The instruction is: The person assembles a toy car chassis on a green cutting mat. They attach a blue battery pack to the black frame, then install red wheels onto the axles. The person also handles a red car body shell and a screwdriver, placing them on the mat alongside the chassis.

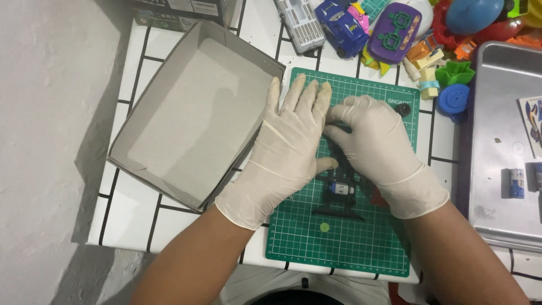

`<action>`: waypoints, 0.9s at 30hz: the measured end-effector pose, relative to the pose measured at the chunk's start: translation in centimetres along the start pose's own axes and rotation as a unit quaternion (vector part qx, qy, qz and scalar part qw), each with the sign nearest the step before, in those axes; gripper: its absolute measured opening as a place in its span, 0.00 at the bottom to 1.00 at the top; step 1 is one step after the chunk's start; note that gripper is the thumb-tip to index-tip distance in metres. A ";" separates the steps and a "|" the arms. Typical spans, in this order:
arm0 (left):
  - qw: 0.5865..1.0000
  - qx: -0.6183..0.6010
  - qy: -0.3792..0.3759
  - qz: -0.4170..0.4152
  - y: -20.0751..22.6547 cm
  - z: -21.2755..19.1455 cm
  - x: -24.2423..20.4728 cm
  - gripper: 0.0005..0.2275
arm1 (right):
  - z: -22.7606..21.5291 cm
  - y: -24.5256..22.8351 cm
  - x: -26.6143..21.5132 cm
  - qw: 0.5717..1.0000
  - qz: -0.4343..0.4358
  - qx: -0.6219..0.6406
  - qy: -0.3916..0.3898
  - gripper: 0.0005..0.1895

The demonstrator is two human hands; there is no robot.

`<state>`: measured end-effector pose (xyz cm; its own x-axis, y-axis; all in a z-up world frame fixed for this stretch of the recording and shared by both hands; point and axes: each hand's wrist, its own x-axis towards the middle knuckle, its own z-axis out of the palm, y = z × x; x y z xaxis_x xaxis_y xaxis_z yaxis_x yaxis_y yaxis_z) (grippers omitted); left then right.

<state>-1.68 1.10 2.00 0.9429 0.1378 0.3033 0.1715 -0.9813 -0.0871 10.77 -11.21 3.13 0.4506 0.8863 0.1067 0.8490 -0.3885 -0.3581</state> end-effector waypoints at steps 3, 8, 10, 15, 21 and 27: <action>1.000 -0.022 -0.002 -0.003 0.0 0.1 0.1 0.56 | -0.4 0.1 -0.3 1.000 -0.006 0.015 -0.002 0.07; 1.000 0.007 -0.014 0.000 0.1 0.3 0.1 0.57 | -0.8 0.8 -1.0 0.996 0.002 -0.088 -0.024 0.11; 1.000 0.010 -0.015 -0.001 0.1 0.3 0.1 0.56 | -0.8 0.8 -1.1 0.996 0.002 -0.091 -0.009 0.12; 1.000 -0.013 -0.011 -0.008 0.1 0.2 0.3 0.57 | -1.3 0.1 -1.0 0.999 -0.017 -0.035 -0.031 0.17; 1.000 -0.002 -0.025 -0.004 0.1 0.1 0.3 0.56 | -1.5 -0.1 -1.5 0.999 0.025 -0.029 -0.005 0.10; 1.000 -0.005 -0.019 -0.014 0.1 -0.1 0.5 0.58 | -1.5 0.0 -1.5 0.999 0.012 0.022 -0.023 0.12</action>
<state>-1.26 1.00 2.23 0.9481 0.1693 0.2691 0.1946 -0.9784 -0.0702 10.49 -12.91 4.37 0.4562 0.8882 0.0550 0.8248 -0.3989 -0.4007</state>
